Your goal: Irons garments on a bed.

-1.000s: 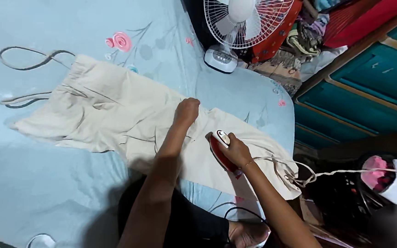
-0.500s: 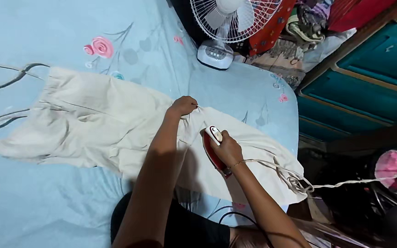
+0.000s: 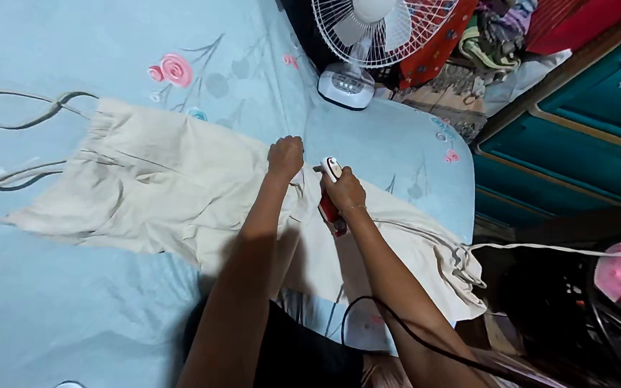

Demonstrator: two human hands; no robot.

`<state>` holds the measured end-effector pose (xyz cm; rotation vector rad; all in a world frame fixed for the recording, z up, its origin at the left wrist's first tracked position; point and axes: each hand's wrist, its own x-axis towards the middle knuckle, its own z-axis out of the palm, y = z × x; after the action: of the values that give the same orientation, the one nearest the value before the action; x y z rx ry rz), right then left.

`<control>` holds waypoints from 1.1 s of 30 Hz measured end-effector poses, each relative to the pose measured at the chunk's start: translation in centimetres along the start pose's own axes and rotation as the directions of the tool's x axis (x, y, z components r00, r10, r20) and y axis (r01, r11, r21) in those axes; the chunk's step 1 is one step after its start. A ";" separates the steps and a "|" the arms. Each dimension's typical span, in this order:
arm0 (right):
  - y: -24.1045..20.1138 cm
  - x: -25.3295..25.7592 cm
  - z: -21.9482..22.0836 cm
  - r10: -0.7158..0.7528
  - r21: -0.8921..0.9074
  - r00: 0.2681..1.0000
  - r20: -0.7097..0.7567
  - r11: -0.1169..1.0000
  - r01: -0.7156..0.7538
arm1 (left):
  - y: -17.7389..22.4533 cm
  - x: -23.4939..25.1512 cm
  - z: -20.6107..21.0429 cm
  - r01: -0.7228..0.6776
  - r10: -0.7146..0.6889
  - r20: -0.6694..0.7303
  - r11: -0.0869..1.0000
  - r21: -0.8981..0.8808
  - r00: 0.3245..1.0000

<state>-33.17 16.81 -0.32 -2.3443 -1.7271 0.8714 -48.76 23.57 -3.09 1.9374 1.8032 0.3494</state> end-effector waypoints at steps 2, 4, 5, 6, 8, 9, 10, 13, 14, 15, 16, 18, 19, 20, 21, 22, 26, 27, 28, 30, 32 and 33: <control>-0.8 0.5 0.0 -0.010 -0.012 1.000 0.009 1.000 0.010 | 0.7 -2.0 -0.9 0.018 -0.021 -0.048 0.998 -0.060 0.999; -1.1 0.7 -0.5 -0.036 -0.042 0.999 0.035 0.998 0.037 | 1.2 -5.1 -1.5 0.000 -0.011 -0.090 0.994 -0.113 0.996; -1.0 0.7 -0.8 -0.050 -0.057 0.998 0.048 0.997 0.052 | 1.4 -6.9 -1.5 -0.010 -0.005 -0.110 0.991 -0.136 0.994; -0.7 0.7 -1.2 -0.064 -0.072 0.997 0.053 0.995 0.068 | 1.6 -9.0 -1.4 -0.026 0.007 -0.124 0.987 -0.156 0.992; 0.3 0.5 -1.9 -0.083 -0.105 0.996 0.041 0.991 0.087 | 1.9 -13.0 -0.9 -0.022 0.005 -0.098 0.984 -0.176 0.995; 0.9 0.3 -2.1 -0.080 -0.118 0.996 0.030 0.990 0.083 | 2.1 -14.6 -0.4 -0.002 -0.007 -0.048 0.982 -0.189 0.999; 1.6 0.1 -2.3 -0.073 -0.119 0.997 0.016 0.990 0.075 | 2.4 -16.1 -0.1 0.022 -0.018 0.017 0.980 -0.198 1.000; 3.7 -1.4 -2.8 -0.060 -0.106 0.998 0.026 0.992 0.063 | 4.0 -19.5 0.9 0.069 -0.029 0.178 0.973 -0.222 0.984; 4.5 -2.5 -3.0 -0.079 -0.091 0.996 0.047 0.992 0.083 | 4.4 -20.4 1.4 0.054 -0.011 0.183 0.971 -0.233 0.983; 5.4 -3.8 -3.0 -0.110 -0.080 0.992 0.069 0.990 0.115 | 4.7 -21.0 1.9 0.036 0.007 0.176 0.970 -0.242 0.984; 6.3 -5.3 -3.0 -0.148 -0.072 0.984 0.096 0.985 0.155 | 5.0 -21.4 2.4 0.024 0.017 0.165 0.970 -0.243 0.986; 7.7 -7.9 -3.4 -0.198 -0.132 0.958 0.210 0.965 0.228 | 5.5 -22.2 2.9 0.012 0.021 0.142 0.974 -0.224 0.990; 8.5 -9.1 -3.6 -0.218 -0.158 0.941 0.258 0.951 0.264 | 5.7 -22.5 2.9 0.016 0.014 0.139 0.977 -0.211 0.990; 9.4 -10.2 -4.0 -0.231 -0.175 0.929 0.290 0.941 0.288 | 5.8 -22.9 2.9 0.019 0.008 0.138 0.980 -0.196 0.990; 10.4 -11.2 -4.4 -0.238 -0.186 0.923 0.301 0.935 0.301 | 5.8 -23.4 2.9 0.020 0.005 0.138 0.983 -0.183 0.990; 11.5 -12.1 -4.8 -0.234 -0.197 0.925 0.300 0.934 0.299 | 5.9 -23.9 2.8 0.020 0.003 0.135 0.985 -0.170 0.991; 17.0 -13.9 -7.1 -0.179 -0.218 0.959 0.220 0.949 0.227 | 5.8 -25.7 2.6 0.014 -0.006 0.061 0.991 -0.136 0.998; 18.4 -14.2 -7.8 -0.161 -0.222 0.968 0.191 0.954 0.203 | 5.7 -26.0 2.4 0.022 -0.018 0.033 0.992 -0.124 0.999; 19.7 -14.5 -8.5 -0.144 -0.215 0.976 0.160 0.960 0.177 | 5.5 -26.1 2.4 0.030 -0.031 -0.007 0.993 -0.113 0.999; 22.2 -15.1 -10.0 -0.105 -0.182 0.990 0.099 0.976 0.122 | 4.6 -26.2 2.6 0.084 -0.094 -0.101 0.992 -0.099 0.990; 25.1 -15.7 -11.7 -0.063 -0.128 0.998 0.006 0.990 0.063 | 3.4 -25.9 3.1 0.187 -0.212 -0.227 0.974 -0.127 0.950; 26.6 -16.1 -12.5 -0.041 -0.094 0.998 -0.054 0.995 0.036 | 2.8 -25.6 3.2 0.245 -0.277 -0.293 0.959 -0.145 0.915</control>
<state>-7.54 -4.01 5.51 -2.3595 -1.8214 0.7271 -47.51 -2.30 -1.17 1.6098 2.1654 0.6741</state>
